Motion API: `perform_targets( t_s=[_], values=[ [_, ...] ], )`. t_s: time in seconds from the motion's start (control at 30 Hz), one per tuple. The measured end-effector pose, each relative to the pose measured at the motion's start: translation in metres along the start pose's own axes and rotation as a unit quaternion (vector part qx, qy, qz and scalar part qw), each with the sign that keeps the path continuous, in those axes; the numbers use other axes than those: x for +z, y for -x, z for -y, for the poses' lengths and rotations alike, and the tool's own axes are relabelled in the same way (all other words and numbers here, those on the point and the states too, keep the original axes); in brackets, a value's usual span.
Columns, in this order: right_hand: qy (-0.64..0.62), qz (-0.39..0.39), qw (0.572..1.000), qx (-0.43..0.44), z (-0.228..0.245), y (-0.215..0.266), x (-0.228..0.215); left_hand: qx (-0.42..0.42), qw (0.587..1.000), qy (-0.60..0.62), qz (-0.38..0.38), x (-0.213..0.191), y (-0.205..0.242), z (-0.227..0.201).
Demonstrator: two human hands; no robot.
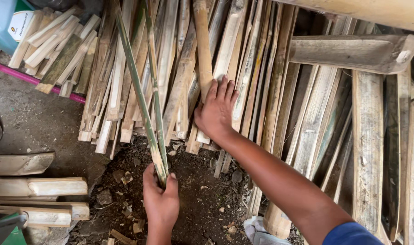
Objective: The person uses a hammer to drive nails into a bamboo frame structure, securing vertical and horizontal bamboo pieces. They repeatedly adjust the frame and hammer different joints to assemble the structure.
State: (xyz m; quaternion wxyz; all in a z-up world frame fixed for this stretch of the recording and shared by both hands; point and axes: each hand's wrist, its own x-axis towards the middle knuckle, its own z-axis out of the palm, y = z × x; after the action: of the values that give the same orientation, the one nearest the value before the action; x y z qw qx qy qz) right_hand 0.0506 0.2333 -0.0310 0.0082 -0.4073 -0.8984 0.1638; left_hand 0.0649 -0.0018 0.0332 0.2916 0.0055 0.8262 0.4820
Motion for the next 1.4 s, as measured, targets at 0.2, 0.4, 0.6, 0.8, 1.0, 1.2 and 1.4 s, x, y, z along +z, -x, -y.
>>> perform_targets(
  t_s=[0.2,0.4,0.6,0.8,1.0,1.2,1.4],
  values=[
    [-0.084,-0.045,0.994,-0.062,-0.023,0.013,-0.016,-0.004,1.0,0.007,0.001,-0.007,0.014,0.023],
    [-0.123,0.004,0.957,0.263,-0.092,0.006,-0.08,0.001,1.0,-0.005,-0.004,-0.006,0.044,0.046],
    [-0.24,0.101,0.896,0.36,-0.107,-0.023,-0.07,0.021,0.998,0.046,0.037,0.037,0.064,0.055],
    [-0.55,-0.028,0.808,0.209,-0.156,-0.014,-0.054,0.03,0.995,0.058,0.08,0.042,0.072,0.056],
    [-0.624,-0.052,0.751,0.207,-0.15,0.01,-0.073,0.062,0.995,0.053,0.056,0.027,0.075,0.072],
    [-0.476,-0.045,0.865,0.154,-0.059,-0.014,-0.096,0.11,0.993,0.047,0.022,0.019,0.071,0.085],
    [-0.25,0.023,0.968,0.012,0.006,-0.009,-0.072,0.102,0.994,0.044,0.02,0.009,0.067,0.093]
  ],
)
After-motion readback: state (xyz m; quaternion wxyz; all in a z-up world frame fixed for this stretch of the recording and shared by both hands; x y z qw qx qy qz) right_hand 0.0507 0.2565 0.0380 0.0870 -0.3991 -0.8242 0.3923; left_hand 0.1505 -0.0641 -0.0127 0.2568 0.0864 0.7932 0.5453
